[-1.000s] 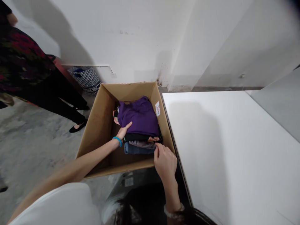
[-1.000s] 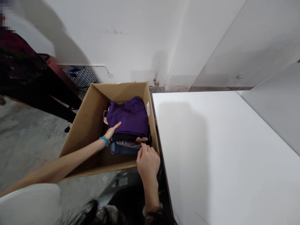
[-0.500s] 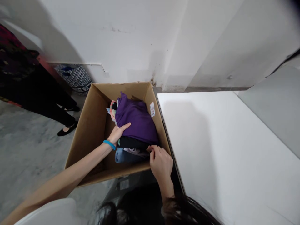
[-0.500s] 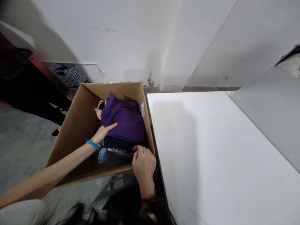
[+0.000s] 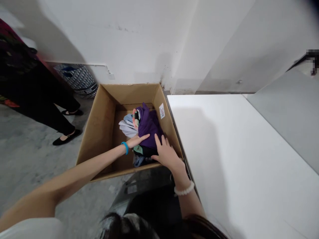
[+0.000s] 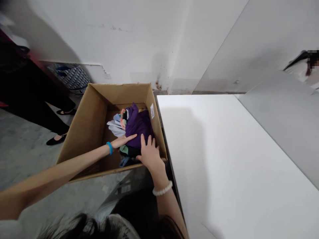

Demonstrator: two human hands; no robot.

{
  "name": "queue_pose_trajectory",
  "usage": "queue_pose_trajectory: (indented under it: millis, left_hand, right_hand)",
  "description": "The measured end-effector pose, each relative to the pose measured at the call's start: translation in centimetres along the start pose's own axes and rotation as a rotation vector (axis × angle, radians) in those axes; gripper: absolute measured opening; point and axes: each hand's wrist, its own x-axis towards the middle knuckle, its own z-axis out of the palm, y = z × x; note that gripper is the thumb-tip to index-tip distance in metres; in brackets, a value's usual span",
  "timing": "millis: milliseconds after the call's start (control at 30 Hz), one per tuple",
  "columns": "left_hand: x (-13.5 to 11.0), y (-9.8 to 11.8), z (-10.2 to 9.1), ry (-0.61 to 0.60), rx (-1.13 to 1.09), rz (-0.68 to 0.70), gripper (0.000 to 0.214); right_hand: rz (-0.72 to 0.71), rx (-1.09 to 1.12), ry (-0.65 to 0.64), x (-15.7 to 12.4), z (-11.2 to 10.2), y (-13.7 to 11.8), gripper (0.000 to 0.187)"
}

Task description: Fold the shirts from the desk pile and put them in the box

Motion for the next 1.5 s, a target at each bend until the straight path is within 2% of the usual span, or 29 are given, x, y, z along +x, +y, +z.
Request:
queue_pose_trajectory:
  millis: [67, 167, 233, 333, 433, 567, 800, 867, 1000, 1033, 1133, 1233, 1300, 1500]
  left_hand:
    - [0.2, -0.4, 0.1, 0.029, -0.077, -0.042, 0.056]
    - [0.1, -0.4, -1.2, 0.082, -0.144, -0.131, 0.051]
    - [-0.2, -0.3, -2.7, 0.099, -0.186, -0.220, 0.049]
    - [-1.0, -0.8, -4.6, 0.118, -0.259, -0.355, 0.040]
    - [-1.6, -2.0, -5.2, 0.128, -0.293, -0.445, 0.032]
    - [-1.4, -3.1, -4.7, 0.167, -0.348, -0.495, 0.022]
    - [-1.3, -1.9, -4.2, 0.103, -0.453, -0.511, 0.023]
    - [-1.3, -1.6, -4.4, 0.069, -0.480, -0.517, 0.022]
    - [-1.2, -1.0, -4.8, 0.036, -0.472, -0.552, 0.023]
    - [-1.2, -1.0, -4.8, 0.040, -0.465, -0.554, 0.024]
    - [-1.4, -0.9, -4.6, 0.049, -0.489, -0.533, 0.028]
    - [-1.4, -0.9, -4.4, 0.077, -0.515, -0.532, 0.028]
    - [-1.4, -0.9, -4.2, 0.098, -0.516, -0.528, 0.028]
    - [-1.4, -1.1, -4.4, 0.056, -0.514, -0.484, 0.034]
  right_hand:
    - [0.019, -0.045, -0.210, 2.2, -0.4, -1.1, 0.104]
    - [0.156, -0.018, -0.449, 5.8, -0.6, -2.0, 0.127]
    - [0.180, 0.051, -0.541, 7.6, -0.5, -2.1, 0.139]
    - [0.147, 0.143, -0.602, 9.5, 0.2, -1.6, 0.144]
    - [0.155, 0.161, -0.624, 10.7, 1.7, -1.1, 0.144]
    - [0.171, 0.101, -0.569, 11.5, 3.9, -0.9, 0.147]
    - [-0.192, 0.188, -0.400, 10.9, 5.2, -2.0, 0.150]
    - [-0.202, 0.099, -0.392, 11.0, 5.3, -2.4, 0.143]
    - [-0.125, -0.121, -0.312, 11.6, 5.6, -2.2, 0.092]
    - [-0.123, -0.157, -0.297, 11.6, 5.7, -2.1, 0.084]
    - [-0.167, -0.233, -0.255, 11.5, 5.5, -2.2, 0.081]
    - [-0.319, -0.257, -0.183, 11.0, 5.2, -2.7, 0.074]
    - [-0.391, -0.259, -0.179, 10.9, 5.0, -2.9, 0.067]
    - [-0.325, -0.227, -0.223, 11.7, 5.8, -3.4, 0.046]
